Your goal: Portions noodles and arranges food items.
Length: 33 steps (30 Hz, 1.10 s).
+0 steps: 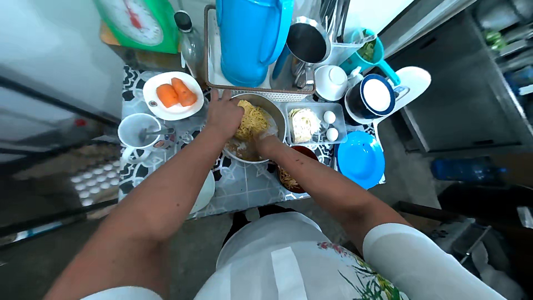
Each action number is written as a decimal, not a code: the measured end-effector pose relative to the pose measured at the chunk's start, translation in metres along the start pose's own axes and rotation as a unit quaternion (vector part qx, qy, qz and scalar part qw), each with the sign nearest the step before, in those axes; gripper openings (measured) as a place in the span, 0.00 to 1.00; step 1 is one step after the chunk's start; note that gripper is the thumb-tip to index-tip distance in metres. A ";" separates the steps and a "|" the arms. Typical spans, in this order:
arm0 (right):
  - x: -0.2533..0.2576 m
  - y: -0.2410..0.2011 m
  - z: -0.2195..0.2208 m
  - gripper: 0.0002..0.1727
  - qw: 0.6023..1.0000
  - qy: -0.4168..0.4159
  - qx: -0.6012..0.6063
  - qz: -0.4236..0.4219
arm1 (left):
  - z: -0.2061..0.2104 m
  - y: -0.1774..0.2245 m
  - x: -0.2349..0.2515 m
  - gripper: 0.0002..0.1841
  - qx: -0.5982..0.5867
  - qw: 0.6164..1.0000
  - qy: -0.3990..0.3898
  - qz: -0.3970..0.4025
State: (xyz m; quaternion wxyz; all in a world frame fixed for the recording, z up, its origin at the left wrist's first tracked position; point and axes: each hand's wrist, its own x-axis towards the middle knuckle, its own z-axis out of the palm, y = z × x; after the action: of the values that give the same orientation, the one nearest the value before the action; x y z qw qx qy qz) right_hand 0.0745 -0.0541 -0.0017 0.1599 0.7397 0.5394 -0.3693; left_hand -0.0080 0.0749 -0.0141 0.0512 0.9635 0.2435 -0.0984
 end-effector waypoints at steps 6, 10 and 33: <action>0.018 -0.016 0.023 0.20 0.962 0.252 -0.007 -0.104 | -0.003 -0.002 0.005 0.15 0.033 0.999 -0.022 0.000; 0.026 -0.026 0.029 0.17 0.969 0.214 0.013 -0.123 | -0.002 0.001 0.007 0.07 0.037 0.999 -0.019 -0.005; 0.052 0.006 0.011 0.35 0.971 0.212 0.073 0.088 | 0.009 0.012 -0.005 0.17 -0.006 0.999 0.001 -0.041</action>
State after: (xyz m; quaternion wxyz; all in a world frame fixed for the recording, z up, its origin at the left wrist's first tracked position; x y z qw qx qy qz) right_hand 0.0831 -0.0279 -0.0480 0.0193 0.8553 0.4655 -0.2266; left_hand -0.0080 0.0603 -0.0211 0.0525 0.9524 0.2836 -0.0982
